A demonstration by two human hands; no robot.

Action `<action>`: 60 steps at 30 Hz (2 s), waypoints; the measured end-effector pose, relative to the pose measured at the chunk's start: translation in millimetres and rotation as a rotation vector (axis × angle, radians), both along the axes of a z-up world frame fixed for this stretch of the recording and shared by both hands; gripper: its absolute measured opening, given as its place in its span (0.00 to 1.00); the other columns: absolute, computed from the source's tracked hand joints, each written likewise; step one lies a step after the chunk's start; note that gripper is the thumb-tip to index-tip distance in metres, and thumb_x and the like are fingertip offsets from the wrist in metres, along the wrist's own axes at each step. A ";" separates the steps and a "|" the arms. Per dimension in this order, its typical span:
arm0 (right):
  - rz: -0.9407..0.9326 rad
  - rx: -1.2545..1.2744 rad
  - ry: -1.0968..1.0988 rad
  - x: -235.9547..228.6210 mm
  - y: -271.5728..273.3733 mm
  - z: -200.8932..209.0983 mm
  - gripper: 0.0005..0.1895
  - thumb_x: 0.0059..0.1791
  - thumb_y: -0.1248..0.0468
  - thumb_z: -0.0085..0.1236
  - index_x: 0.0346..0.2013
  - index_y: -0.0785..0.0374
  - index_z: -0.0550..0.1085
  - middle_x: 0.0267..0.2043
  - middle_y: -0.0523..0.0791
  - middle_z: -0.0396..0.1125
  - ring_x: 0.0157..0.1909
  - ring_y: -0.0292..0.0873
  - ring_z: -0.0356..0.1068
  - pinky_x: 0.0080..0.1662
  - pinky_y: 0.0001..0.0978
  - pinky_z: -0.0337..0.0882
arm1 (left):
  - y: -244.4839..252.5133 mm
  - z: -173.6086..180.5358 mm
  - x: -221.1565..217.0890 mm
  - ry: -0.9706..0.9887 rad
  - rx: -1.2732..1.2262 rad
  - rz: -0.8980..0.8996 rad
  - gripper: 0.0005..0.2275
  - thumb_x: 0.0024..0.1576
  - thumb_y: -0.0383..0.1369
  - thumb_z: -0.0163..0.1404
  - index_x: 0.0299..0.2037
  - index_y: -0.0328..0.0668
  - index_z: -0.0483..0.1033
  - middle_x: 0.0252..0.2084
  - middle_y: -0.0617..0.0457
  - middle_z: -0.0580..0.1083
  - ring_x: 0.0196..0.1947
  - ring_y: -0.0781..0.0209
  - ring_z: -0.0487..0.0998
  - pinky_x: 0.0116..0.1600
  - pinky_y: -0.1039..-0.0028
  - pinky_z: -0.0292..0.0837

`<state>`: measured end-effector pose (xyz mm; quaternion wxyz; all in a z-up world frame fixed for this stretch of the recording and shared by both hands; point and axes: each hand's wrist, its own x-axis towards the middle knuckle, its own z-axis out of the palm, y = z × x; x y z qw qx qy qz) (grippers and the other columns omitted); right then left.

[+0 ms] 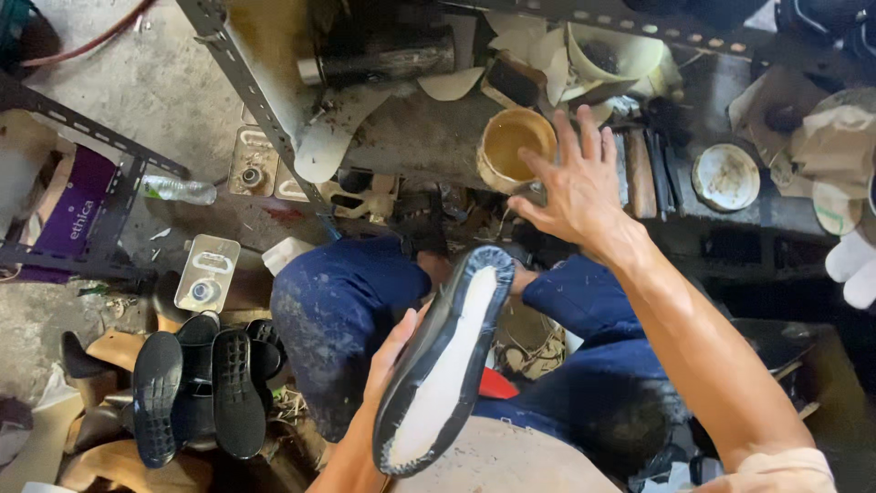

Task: The person applies a white adhesive to the sole of a black shoe using their fingers, spreading it across the surface. They then reach for a shoe on a nearby rack and continue applying the adhesive to the shoe's sole and edges.

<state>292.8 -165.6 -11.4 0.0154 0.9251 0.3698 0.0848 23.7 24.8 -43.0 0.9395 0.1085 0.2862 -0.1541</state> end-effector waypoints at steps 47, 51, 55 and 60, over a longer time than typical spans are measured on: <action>0.274 0.848 0.326 -197.2 -43.0 84.3 0.19 0.53 0.50 0.51 0.57 0.47 0.73 0.73 0.63 0.51 0.78 0.68 0.47 0.77 0.69 0.49 | -29.6 46.7 -23.8 -0.469 1.166 0.270 0.32 0.53 0.57 0.62 0.52 0.34 0.71 0.44 0.50 0.74 0.38 0.66 0.72 0.42 0.75 0.67; 0.372 0.884 0.278 -186.6 -43.2 64.8 0.17 0.53 0.48 0.51 0.53 0.46 0.76 0.73 0.64 0.47 0.77 0.69 0.50 0.76 0.67 0.52 | -27.2 61.0 -19.8 -0.375 1.044 0.265 0.31 0.50 0.53 0.65 0.53 0.34 0.71 0.43 0.50 0.75 0.38 0.65 0.74 0.42 0.75 0.71; 0.374 0.681 -0.229 -176.2 -37.4 49.1 0.19 0.59 0.40 0.50 0.64 0.33 0.68 0.72 0.54 0.49 0.77 0.59 0.45 0.75 0.62 0.50 | -24.5 85.2 -13.1 -0.238 0.907 0.146 0.30 0.49 0.51 0.62 0.52 0.35 0.71 0.42 0.50 0.77 0.38 0.65 0.76 0.43 0.75 0.73; 0.387 0.690 -0.401 -161.0 -32.1 64.5 0.16 0.58 0.41 0.61 0.58 0.35 0.74 0.65 0.49 0.54 0.73 0.53 0.48 0.72 0.57 0.54 | -18.0 102.8 -1.6 -0.017 0.898 0.020 0.31 0.44 0.50 0.59 0.52 0.32 0.72 0.43 0.50 0.77 0.38 0.65 0.76 0.43 0.74 0.73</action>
